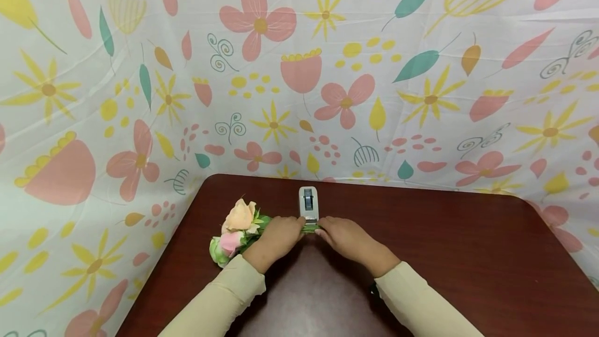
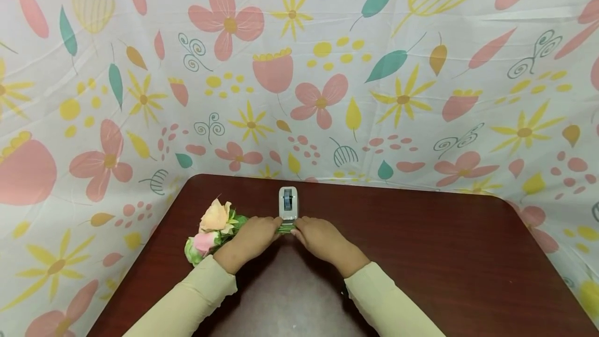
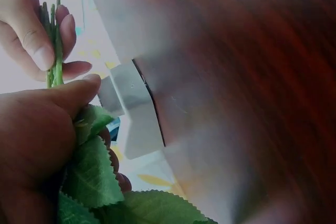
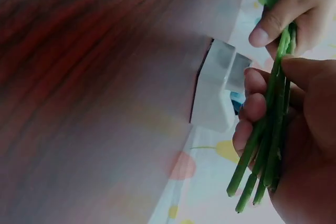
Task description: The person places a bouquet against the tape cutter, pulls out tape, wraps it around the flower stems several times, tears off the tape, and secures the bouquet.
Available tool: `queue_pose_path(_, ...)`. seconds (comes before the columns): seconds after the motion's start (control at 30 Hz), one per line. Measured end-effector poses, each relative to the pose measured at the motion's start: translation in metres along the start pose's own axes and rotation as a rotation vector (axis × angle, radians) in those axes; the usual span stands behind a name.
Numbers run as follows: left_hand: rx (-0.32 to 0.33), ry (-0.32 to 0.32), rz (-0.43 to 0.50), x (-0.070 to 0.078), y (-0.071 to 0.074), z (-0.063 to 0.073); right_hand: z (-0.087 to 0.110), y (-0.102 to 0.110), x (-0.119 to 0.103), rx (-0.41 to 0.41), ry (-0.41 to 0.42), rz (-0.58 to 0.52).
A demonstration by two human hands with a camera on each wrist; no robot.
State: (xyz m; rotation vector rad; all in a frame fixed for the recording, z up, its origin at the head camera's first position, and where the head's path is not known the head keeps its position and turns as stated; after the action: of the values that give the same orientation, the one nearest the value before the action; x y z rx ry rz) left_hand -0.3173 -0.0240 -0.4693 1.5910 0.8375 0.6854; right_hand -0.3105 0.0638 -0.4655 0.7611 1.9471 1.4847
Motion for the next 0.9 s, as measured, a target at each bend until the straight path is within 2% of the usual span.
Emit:
queue_pose_path(0.1,-0.032,0.01,0.014,-0.002,-0.004,-0.003,-0.002,-0.005,0.009,-0.043,-0.081,-0.095)
queue_pose_path(0.2,-0.06,0.024,0.037,-0.005,-0.01,-0.005,-0.005,-0.009,0.02,-0.052,-0.185,-0.175)
queue_pose_path(0.37,-0.056,0.022,0.071,-0.009,-0.018,-0.009,-0.009,-0.011,0.033,0.029,-0.332,-0.258)
queue_pose_path(0.5,-0.04,0.03,0.086,-0.014,-0.021,-0.011,-0.015,-0.01,0.036,0.077,-0.374,-0.28)
queue_pose_path(0.73,-0.076,0.074,0.083,-0.02,-0.027,-0.012,-0.023,-0.019,0.039,0.048,-0.426,-0.284)
queue_pose_path(0.9,-0.09,0.078,0.079,-0.021,-0.03,-0.013,-0.026,-0.019,0.04,0.091,-0.45,-0.313)
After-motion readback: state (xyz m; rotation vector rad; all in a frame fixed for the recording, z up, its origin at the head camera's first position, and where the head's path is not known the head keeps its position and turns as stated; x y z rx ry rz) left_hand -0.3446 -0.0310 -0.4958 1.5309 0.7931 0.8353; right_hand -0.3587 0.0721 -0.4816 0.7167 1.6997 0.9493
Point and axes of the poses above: each hand's wrist, its own z-axis away from the middle knuckle, its own y-axis out of the back of the hand, x = y × z, the point moved 10 cm from there along -z, towards the middle knuckle, and after that the axes turned 7 degrees about z, right-handed, at the moved point
